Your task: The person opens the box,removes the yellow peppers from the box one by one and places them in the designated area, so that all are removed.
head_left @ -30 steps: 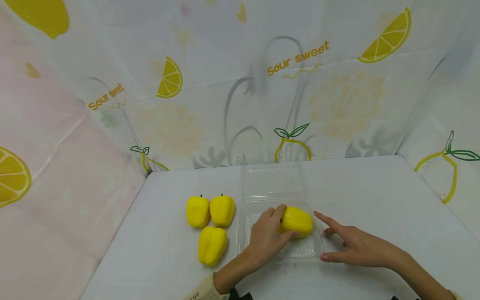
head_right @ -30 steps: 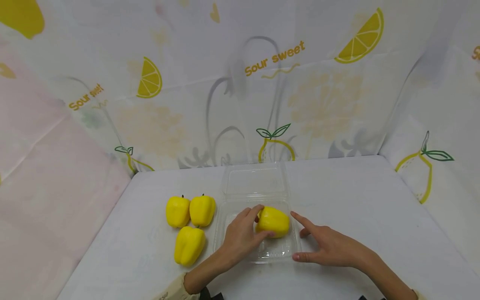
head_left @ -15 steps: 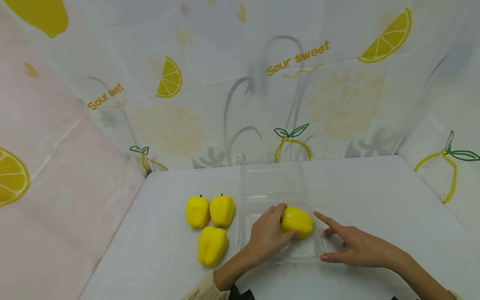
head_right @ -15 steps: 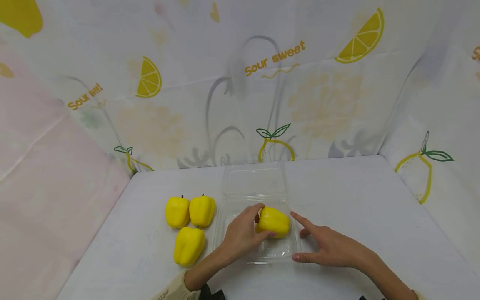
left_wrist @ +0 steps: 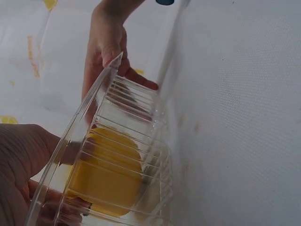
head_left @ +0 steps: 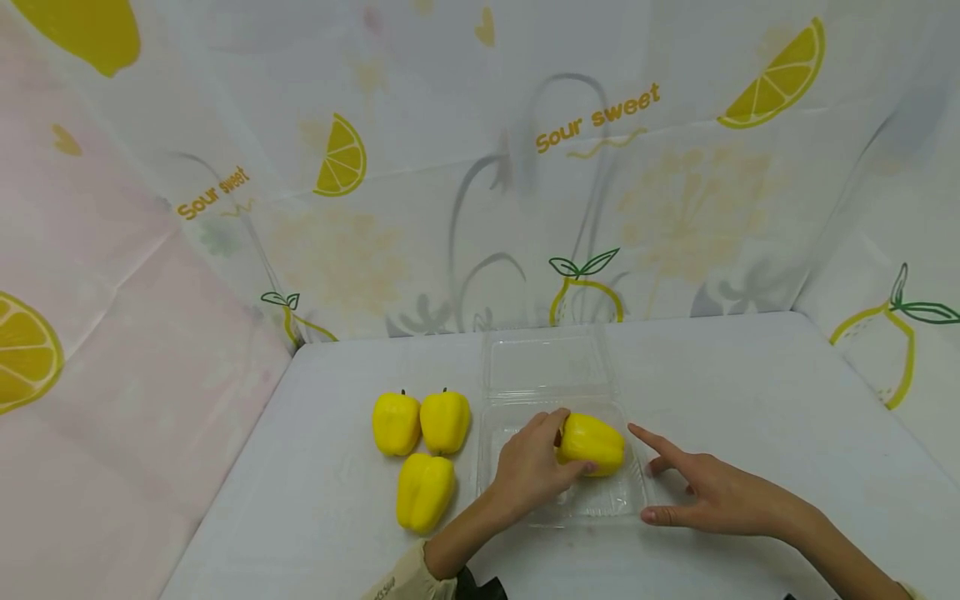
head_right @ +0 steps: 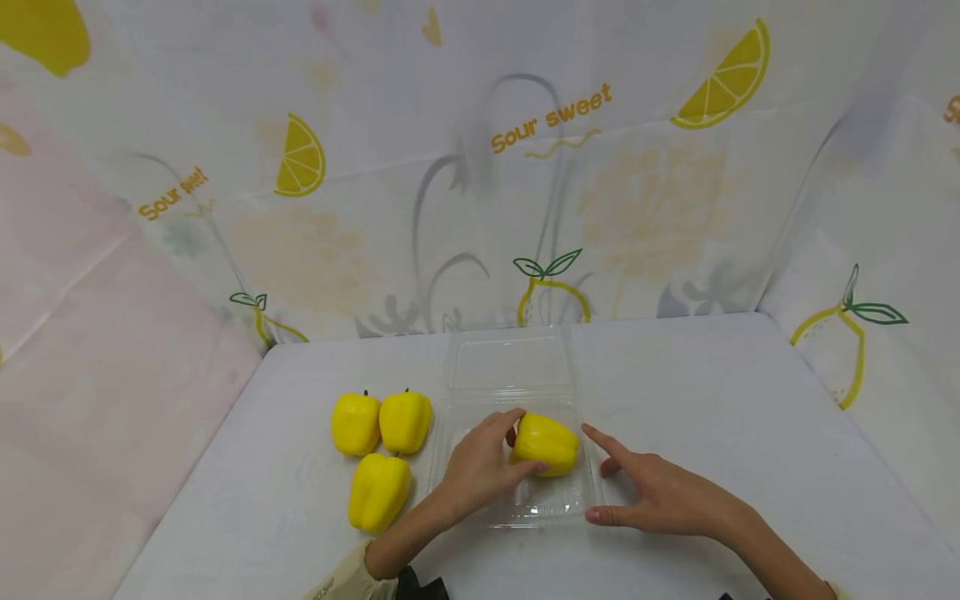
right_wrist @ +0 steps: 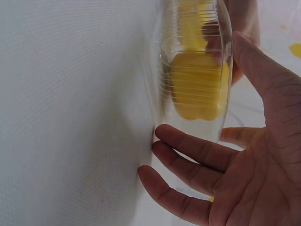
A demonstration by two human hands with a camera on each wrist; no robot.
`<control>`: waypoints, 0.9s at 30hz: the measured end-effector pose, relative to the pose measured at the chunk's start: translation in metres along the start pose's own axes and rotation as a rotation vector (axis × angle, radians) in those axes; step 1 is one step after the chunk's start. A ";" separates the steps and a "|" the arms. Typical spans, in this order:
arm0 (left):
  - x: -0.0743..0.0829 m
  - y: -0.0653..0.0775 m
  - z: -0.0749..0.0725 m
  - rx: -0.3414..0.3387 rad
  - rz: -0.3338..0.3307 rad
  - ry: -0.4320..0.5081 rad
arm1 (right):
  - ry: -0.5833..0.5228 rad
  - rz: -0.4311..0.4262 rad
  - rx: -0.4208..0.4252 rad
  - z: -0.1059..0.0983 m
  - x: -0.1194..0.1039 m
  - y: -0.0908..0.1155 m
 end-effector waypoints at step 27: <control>-0.008 0.022 -0.012 0.040 0.027 0.056 | 0.000 0.029 -0.015 0.000 0.001 -0.002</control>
Point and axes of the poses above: each hand's wrist, its own y-axis away from the middle knuckle, its own z-axis out of the palm, x = y × z, the point moved 2 cm from there along -y, towards the middle knuckle, and after that the axes turned 13 degrees about -x, right-handed, at the moved point
